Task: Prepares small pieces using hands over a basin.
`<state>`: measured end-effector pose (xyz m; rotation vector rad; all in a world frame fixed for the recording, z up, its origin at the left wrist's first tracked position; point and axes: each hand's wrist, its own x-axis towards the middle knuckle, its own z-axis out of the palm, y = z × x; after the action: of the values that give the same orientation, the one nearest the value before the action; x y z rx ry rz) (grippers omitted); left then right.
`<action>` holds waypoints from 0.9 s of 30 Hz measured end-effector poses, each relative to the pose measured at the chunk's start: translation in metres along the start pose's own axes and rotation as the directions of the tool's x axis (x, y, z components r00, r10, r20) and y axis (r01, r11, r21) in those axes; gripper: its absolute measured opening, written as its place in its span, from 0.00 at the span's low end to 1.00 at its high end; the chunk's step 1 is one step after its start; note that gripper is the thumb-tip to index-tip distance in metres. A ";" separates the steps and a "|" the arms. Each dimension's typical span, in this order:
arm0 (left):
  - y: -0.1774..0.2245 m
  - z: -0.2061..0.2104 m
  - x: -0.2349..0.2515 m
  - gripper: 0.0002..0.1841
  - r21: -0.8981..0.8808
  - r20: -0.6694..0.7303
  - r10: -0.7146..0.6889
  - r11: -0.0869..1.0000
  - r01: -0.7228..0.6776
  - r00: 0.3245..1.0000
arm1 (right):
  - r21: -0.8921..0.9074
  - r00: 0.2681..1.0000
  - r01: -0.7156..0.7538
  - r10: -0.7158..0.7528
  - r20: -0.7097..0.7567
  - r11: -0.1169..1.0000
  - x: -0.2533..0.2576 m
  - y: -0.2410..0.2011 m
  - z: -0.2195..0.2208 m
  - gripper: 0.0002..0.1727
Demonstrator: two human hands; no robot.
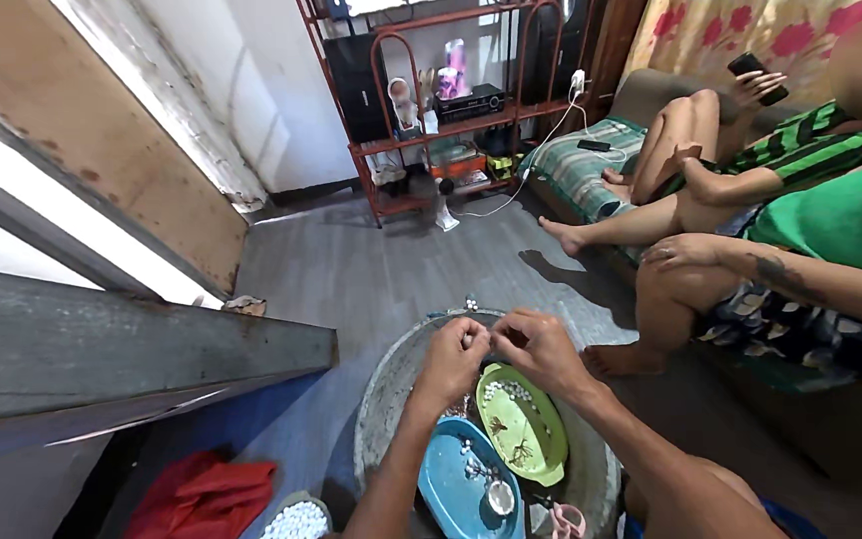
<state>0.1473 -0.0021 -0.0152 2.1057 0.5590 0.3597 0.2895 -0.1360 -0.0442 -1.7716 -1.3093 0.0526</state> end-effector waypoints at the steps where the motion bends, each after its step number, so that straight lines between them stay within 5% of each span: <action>1: 0.003 0.001 0.000 0.12 0.048 -0.010 -0.007 0.999 0.007 1.000 | -0.021 1.000 -0.004 0.004 0.009 1.000 0.001 -0.001 0.000 0.11; 13: 0.012 0.006 -0.005 0.13 0.228 -0.038 -0.061 0.971 0.068 0.997 | -0.106 1.000 0.024 -0.024 -0.005 0.994 -0.004 -0.008 0.003 0.09; 18: 0.009 0.008 -0.008 0.12 0.301 -0.103 -0.118 0.943 0.144 0.988 | -0.138 0.992 -0.026 0.009 -0.129 0.990 -0.002 -0.008 -0.002 0.09; 23: -0.015 -0.003 0.004 0.19 0.209 -0.040 -0.232 0.949 0.235 0.972 | -0.191 0.987 -0.112 0.086 -0.138 0.975 0.010 0.000 -0.031 0.12; 27: -0.085 0.028 0.011 0.20 0.095 0.143 -0.386 0.922 0.376 0.911 | -0.237 0.982 -0.170 0.145 -0.120 0.957 0.010 0.012 -0.035 0.11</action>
<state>0.1479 0.0262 -0.1005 2.0058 0.8764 -0.0512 0.3201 -0.1505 -0.0273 -2.0601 -1.1373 -0.1144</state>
